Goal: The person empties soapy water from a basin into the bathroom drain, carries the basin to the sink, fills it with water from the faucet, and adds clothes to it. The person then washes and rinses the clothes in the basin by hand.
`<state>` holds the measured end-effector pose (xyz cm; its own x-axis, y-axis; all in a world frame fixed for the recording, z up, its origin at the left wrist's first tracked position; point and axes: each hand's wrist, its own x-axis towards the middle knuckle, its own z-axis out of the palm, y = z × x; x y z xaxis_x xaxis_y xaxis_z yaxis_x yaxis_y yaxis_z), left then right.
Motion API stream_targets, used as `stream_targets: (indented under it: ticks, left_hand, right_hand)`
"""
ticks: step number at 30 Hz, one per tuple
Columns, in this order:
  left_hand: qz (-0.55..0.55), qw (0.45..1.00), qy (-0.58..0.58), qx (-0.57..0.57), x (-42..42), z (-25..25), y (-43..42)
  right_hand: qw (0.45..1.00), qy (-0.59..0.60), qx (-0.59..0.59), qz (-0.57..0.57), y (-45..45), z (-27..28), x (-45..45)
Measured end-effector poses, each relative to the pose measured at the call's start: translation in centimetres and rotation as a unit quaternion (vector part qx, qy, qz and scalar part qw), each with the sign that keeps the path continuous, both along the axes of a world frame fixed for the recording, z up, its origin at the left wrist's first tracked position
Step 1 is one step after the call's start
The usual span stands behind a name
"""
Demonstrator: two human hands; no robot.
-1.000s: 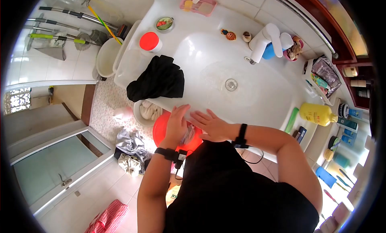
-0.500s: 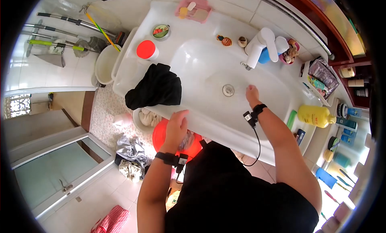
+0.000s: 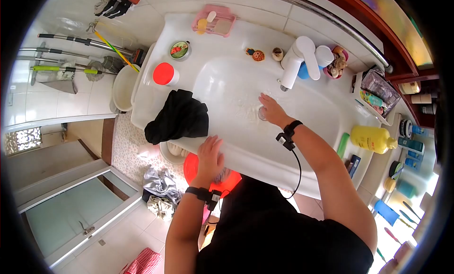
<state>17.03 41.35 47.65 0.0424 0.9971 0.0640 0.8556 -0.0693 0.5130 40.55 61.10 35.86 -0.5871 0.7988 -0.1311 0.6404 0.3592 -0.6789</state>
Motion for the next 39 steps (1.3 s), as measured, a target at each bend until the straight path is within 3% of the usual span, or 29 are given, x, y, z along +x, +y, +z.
stream_targets:
  ticks: [1, 3, 10, 12, 13, 15, 16, 18, 19, 21, 22, 24, 28, 30, 33, 36, 39]
  left_hand:
    - [0.001, 1.000, 0.001, -0.001, -0.1, -0.1, -0.1]
    - [-0.013, 1.000, -0.001, -0.014, -0.3, -0.1, -0.2]
    - [-0.011, 0.999, 0.006, -0.040, -0.1, 0.8, -0.1]
    - [-0.011, 0.999, -0.002, -0.046, 0.1, 0.9, 0.0]
    - [-0.011, 0.999, -0.002, -0.045, 0.1, 0.8, 0.0]
    - [-0.011, 0.999, -0.003, -0.050, -0.1, 0.5, -0.1]
    - [-0.009, 0.999, -0.002, -0.052, -0.1, 0.8, -0.1]
    - [-0.004, 0.998, -0.004, -0.055, 0.2, 1.2, 0.0]
    - [-0.005, 0.998, -0.006, -0.056, 0.2, 1.0, -0.1]
    - [-0.009, 0.998, 0.002, -0.058, -0.1, 0.4, -0.1]
    - [-0.009, 0.998, 0.002, -0.057, -0.2, 0.4, -0.1]
    - [-0.011, 0.999, -0.006, -0.050, -0.2, 0.4, -0.3]
    - [-0.017, 0.999, -0.002, -0.046, -0.2, 0.3, -0.3]
    - [-0.016, 0.998, -0.003, -0.053, -0.1, 0.4, -0.3]
    - [-0.020, 0.999, 0.000, -0.048, -0.2, 0.2, -0.3]
    - [-0.024, 0.999, 0.009, -0.045, -0.2, 0.2, -0.3]
    - [-0.029, 0.999, 0.006, -0.036, -0.2, 0.2, -0.2]
  right_hand:
    - [1.000, 0.001, -0.001, 0.001, 0.0, 1.1, -0.5]
    - [0.990, -0.116, 0.049, 0.066, 0.1, 2.4, -1.5]
    - [0.949, -0.269, 0.130, 0.098, 0.9, 0.4, -3.6]
    - [0.936, -0.320, -0.038, 0.143, 1.6, 2.5, -4.5]
    - [0.936, -0.321, -0.037, 0.143, 1.4, 1.9, -3.9]
    - [0.955, -0.220, 0.175, 0.096, 1.1, 0.0, -2.9]
    - [0.955, -0.218, 0.173, 0.098, 1.2, 0.3, -3.3]
    - [0.955, -0.260, -0.061, 0.132, 1.7, 0.8, -3.6]
    - [0.954, -0.262, -0.062, 0.131, 0.6, 0.3, -3.0]
    - [0.960, -0.239, 0.149, -0.002, -2.5, -1.5, -1.1]
    - [0.959, -0.239, 0.150, -0.003, -3.2, -1.4, -0.4]
    - [0.988, -0.149, -0.025, 0.039, -4.7, -0.9, 0.7]
    - [0.968, -0.240, 0.042, 0.052, -7.5, -1.1, 1.6]
    - [0.984, -0.162, -0.005, 0.072, -7.7, -1.1, 1.7]
    - [0.965, -0.246, -0.006, 0.085, -7.4, -2.3, 1.6]
    - [0.972, -0.217, -0.070, 0.052, -6.6, 2.1, 0.8]
    - [0.974, -0.171, -0.115, 0.096, -5.9, 0.2, 1.0]
